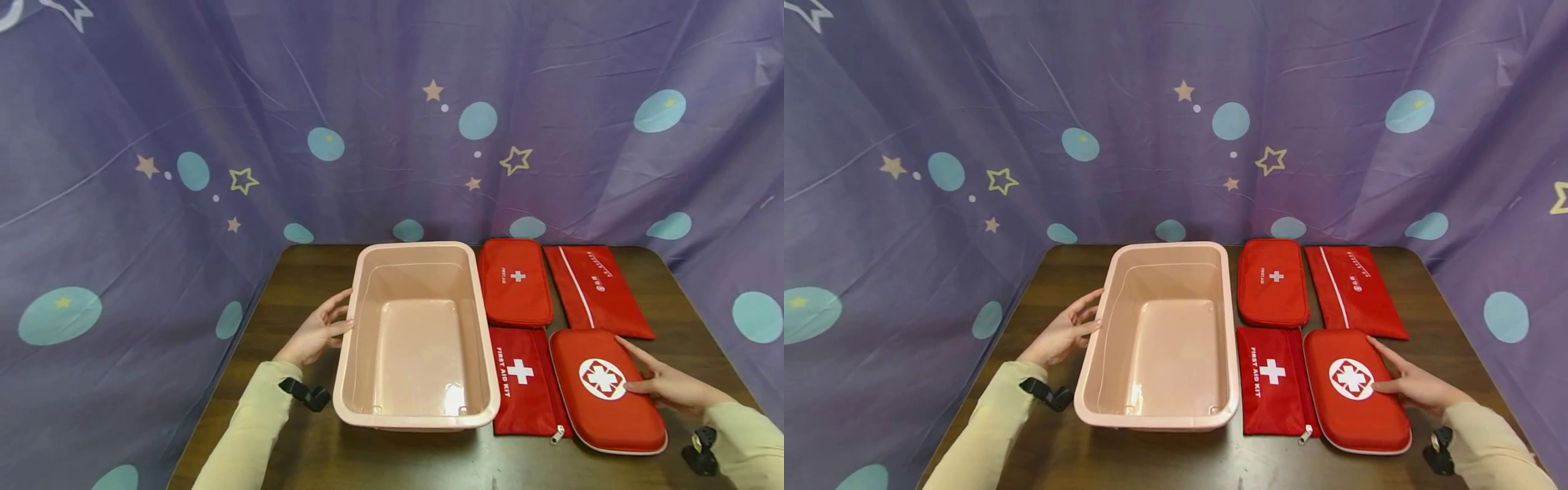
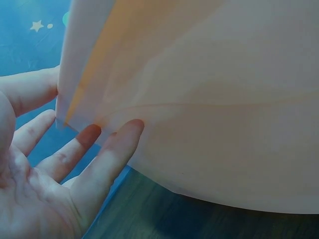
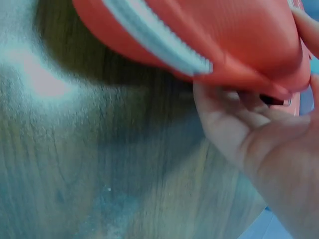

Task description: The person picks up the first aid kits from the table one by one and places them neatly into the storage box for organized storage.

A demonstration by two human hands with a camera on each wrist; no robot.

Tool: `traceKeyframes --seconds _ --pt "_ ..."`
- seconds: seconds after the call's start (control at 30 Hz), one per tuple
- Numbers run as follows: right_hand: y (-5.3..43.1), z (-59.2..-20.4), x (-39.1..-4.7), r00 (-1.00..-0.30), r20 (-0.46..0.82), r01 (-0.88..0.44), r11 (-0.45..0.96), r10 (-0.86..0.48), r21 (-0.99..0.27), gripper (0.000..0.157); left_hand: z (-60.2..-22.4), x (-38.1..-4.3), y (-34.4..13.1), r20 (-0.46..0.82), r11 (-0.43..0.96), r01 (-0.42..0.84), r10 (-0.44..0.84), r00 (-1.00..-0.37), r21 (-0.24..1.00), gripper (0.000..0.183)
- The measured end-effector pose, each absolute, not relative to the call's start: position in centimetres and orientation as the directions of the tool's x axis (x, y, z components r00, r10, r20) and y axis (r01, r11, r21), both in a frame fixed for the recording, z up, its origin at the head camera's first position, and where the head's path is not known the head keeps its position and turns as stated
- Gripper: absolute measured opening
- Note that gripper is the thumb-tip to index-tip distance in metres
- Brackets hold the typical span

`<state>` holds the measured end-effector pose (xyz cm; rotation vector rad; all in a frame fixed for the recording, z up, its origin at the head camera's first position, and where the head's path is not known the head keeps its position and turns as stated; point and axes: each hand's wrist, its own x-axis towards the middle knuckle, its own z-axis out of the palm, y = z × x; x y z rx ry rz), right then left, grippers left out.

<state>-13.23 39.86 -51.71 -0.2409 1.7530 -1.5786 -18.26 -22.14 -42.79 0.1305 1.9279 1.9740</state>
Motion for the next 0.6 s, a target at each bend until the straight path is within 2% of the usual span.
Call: traceKeyframes --seconds 0.13,0.3,0.6 --pt "40.56 -52.01 -13.45 -0.649 -0.349 0.382 0.107 -0.676 -0.918 0.076 -42.82 -18.31 -22.11 -0.192 0.013 -0.199 0.327 -0.925 0.98 0.071" --pt "40.83 -52.24 -13.49 -0.618 -0.284 0.413 0.004 -0.733 -0.911 0.076 -42.92 -18.2 -22.14 -0.187 0.009 -0.195 0.327 -0.926 0.981 0.071" --pt "40.96 -51.96 -13.33 -0.607 -0.252 0.419 -0.034 -0.754 -0.908 0.076 -43.05 -17.99 -22.2 -0.193 0.007 -0.201 0.323 -0.927 0.98 0.071"
